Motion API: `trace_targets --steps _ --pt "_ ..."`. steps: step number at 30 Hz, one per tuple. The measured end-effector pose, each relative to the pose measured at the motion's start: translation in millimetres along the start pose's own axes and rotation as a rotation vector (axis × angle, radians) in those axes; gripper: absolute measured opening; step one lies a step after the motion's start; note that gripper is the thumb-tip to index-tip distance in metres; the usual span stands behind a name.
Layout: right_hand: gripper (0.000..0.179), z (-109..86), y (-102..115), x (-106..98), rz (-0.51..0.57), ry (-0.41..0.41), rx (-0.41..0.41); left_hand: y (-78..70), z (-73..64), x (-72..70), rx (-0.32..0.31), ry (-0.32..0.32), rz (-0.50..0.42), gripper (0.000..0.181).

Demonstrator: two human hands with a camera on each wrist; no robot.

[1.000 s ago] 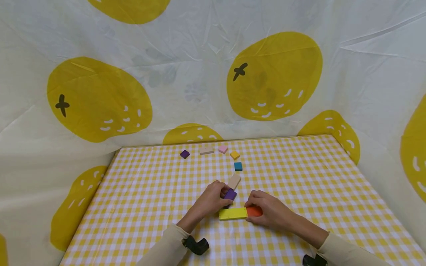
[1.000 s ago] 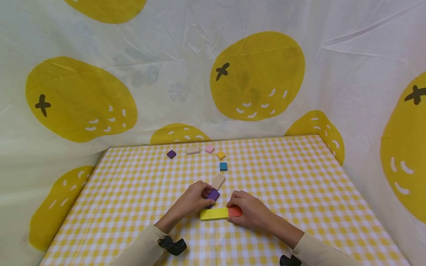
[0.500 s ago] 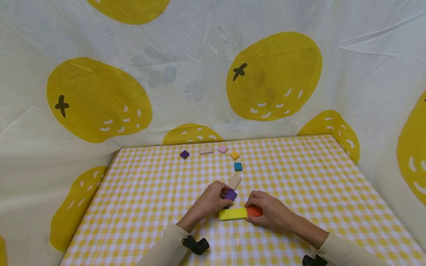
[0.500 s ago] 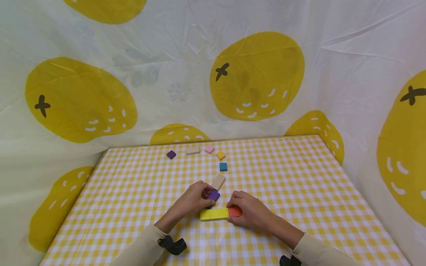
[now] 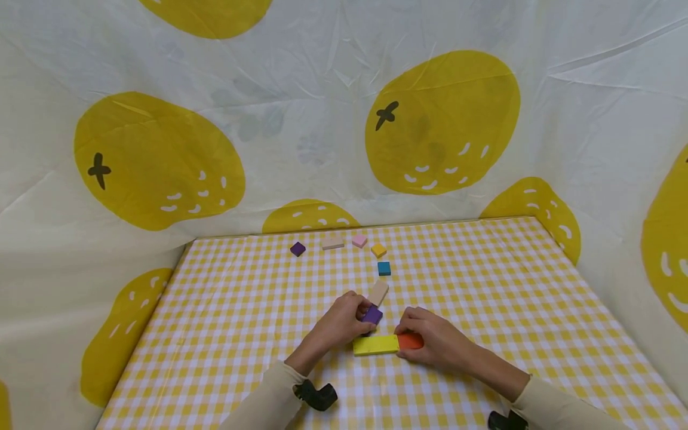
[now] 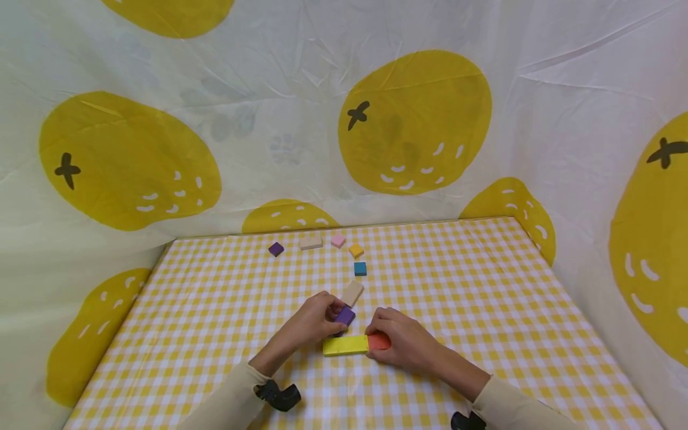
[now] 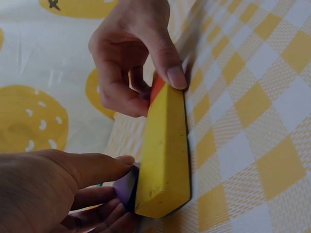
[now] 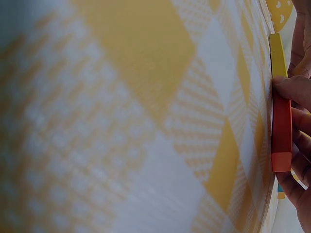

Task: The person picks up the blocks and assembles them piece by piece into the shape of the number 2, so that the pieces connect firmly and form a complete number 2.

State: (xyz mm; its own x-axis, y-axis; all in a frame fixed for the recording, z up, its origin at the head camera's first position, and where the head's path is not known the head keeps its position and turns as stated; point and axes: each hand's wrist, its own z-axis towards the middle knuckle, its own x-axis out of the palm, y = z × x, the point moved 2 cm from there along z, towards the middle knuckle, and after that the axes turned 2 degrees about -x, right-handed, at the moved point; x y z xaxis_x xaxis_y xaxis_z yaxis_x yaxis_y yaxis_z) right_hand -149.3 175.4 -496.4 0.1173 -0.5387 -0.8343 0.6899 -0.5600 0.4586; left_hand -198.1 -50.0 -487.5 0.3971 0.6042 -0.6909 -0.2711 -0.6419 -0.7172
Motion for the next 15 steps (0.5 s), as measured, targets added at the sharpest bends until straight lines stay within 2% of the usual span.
trace_targets --steps 7,15 --pt "0.025 0.4 -1.0 0.5 0.010 -0.003 -0.013 -3.3 7.6 -10.5 0.012 -0.044 0.016 0.029" --pt "0.023 0.4 -1.1 -1.0 0.025 0.010 -0.007 -6.0 24.5 -17.2 0.050 -0.079 0.012 0.034"
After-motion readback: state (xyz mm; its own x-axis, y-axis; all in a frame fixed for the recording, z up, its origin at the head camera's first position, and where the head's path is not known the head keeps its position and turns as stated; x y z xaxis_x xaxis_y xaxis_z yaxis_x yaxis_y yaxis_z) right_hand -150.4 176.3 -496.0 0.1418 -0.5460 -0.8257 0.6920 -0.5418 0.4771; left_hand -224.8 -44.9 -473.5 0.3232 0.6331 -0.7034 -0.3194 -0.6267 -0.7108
